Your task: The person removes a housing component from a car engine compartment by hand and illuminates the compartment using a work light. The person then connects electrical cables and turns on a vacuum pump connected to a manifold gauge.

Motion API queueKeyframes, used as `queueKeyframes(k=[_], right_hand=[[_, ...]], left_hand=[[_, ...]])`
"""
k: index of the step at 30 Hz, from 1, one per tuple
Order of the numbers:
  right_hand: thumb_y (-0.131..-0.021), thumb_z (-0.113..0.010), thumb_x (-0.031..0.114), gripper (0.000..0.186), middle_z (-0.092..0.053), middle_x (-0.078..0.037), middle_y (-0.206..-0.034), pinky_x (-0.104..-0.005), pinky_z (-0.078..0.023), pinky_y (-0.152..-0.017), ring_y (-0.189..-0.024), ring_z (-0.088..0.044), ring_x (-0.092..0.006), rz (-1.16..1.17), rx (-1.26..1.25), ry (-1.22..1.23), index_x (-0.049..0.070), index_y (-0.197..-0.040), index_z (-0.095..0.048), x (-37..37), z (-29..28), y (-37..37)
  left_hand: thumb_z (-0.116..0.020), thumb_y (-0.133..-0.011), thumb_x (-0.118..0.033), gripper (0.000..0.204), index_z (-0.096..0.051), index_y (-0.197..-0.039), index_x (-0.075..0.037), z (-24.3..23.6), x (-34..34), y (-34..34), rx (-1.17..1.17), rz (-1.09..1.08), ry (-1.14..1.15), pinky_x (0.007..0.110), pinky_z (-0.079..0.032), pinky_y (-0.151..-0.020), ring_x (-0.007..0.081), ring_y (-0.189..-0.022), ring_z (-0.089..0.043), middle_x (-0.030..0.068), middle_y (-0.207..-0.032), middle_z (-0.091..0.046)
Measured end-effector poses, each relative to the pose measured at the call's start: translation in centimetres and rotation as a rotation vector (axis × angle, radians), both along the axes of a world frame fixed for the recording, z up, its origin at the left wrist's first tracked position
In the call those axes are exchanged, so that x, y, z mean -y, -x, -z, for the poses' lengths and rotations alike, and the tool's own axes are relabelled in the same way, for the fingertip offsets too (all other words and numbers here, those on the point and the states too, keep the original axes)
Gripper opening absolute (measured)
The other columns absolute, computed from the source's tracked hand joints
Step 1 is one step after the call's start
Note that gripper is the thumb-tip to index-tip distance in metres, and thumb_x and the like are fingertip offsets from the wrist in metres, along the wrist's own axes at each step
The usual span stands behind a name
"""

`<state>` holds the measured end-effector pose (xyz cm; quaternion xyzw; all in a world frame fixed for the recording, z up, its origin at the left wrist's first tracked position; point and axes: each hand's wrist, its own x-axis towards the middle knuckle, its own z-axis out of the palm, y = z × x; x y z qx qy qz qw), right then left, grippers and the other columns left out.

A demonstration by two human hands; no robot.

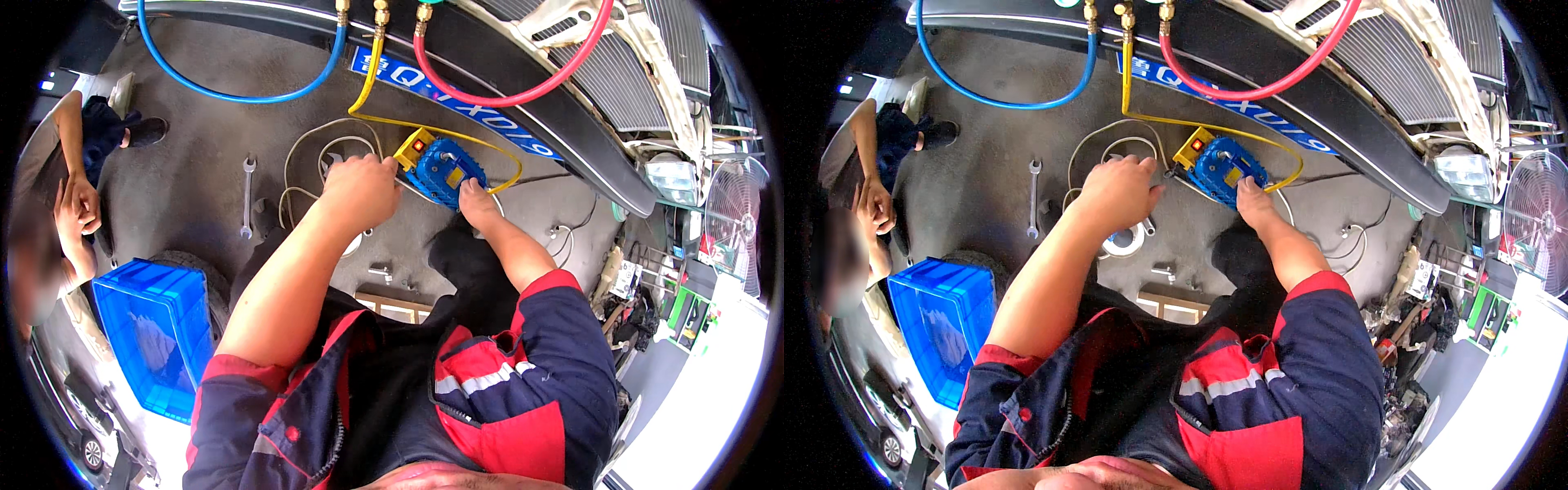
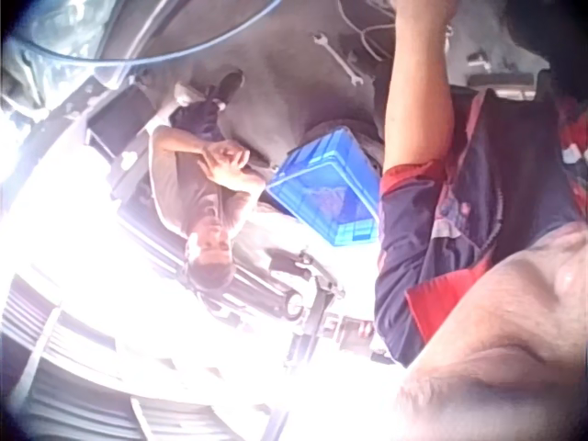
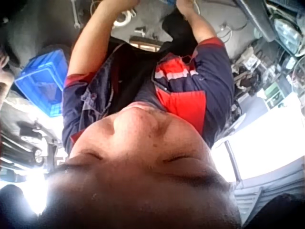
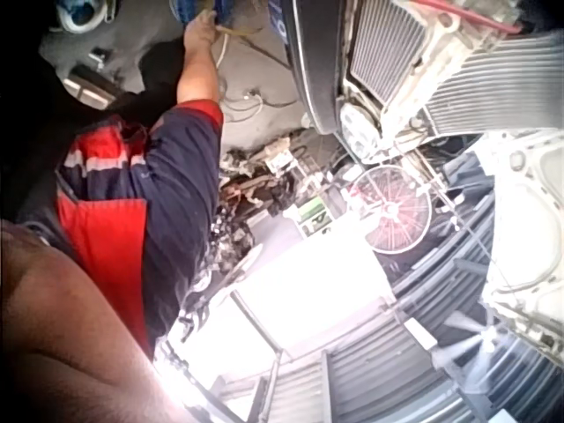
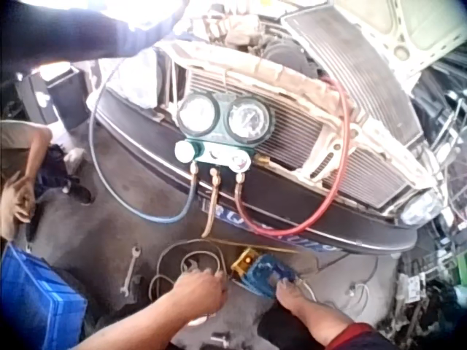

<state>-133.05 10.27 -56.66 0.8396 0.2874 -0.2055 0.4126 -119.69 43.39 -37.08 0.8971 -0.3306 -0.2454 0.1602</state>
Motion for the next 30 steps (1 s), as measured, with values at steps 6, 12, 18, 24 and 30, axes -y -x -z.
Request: queueKeyframes(k=[6, 12, 18, 24, 30], right_hand=[[-0.087, -0.043, 0.010, 0.033, -0.056, -0.011, -0.122, -0.0309, -0.032, -0.103, -0.115, -0.043, -0.0283, 0.169, -0.269, -0.038, -0.001, -0.108, -0.065, -2.2, -0.7, -2.1], [-0.086, -0.046, 0.011, 0.028, -0.064, -0.012, -0.109, -0.0403, -0.027, -0.110, -0.112, -0.054, -0.0277, 0.078, -0.034, -0.296, 0.000, -0.096, -0.070, 1.0, 0.7, -0.5], [-0.085, -0.045, 0.007, 0.030, -0.064, -0.019, -0.110, -0.0403, -0.015, -0.119, -0.111, -0.057, -0.0299, 0.112, -0.226, -0.201, -0.007, -0.099, -0.068, -0.4, -3.3, -2.0], [-0.086, -0.042, 0.006, 0.034, -0.061, -0.019, -0.118, -0.0390, -0.018, -0.117, -0.117, -0.054, -0.0269, 0.163, -0.305, -0.025, -0.007, -0.110, -0.062, -1.0, -3.3, -2.8], [-0.089, -0.038, 0.007, 0.038, -0.054, -0.021, -0.127, -0.0372, -0.024, -0.115, -0.122, -0.050, -0.0277, 0.193, -0.285, -0.126, -0.007, -0.122, -0.051, -0.4, -1.1, -3.4]], left_hand=[[-0.056, -0.088, -0.034, 0.037, -0.059, -0.108, -0.003, 0.2, -0.7, 0.1, -0.034, -0.026, -0.056, 0.047, -0.050, -0.083, 0.0368, -0.098, -0.062, 0.0191, -0.104, -0.064], [-0.057, -0.088, -0.033, 0.038, -0.059, -0.112, -0.003, -0.6, -0.1, 0.1, -0.060, 0.010, -0.023, 0.046, -0.050, -0.084, 0.0360, -0.099, -0.062, 0.0189, -0.105, -0.064], [-0.057, -0.088, -0.033, 0.040, -0.060, -0.113, -0.003, -0.7, -0.3, 0.0, -0.063, -0.006, -0.018, 0.045, -0.050, -0.084, 0.0352, -0.099, -0.062, 0.0182, -0.104, -0.064], [-0.058, -0.087, -0.034, 0.040, -0.060, -0.113, -0.003, -0.7, 0.1, -0.2, -0.055, -0.011, -0.017, 0.046, -0.049, -0.085, 0.0347, -0.099, -0.063, 0.0182, -0.104, -0.064], [-0.058, -0.088, -0.034, 0.039, -0.060, -0.111, -0.003, -0.4, -0.2, -0.2, -0.069, -0.036, -0.008, 0.046, -0.049, -0.086, 0.0350, -0.100, -0.062, 0.0181, -0.105, -0.064]])
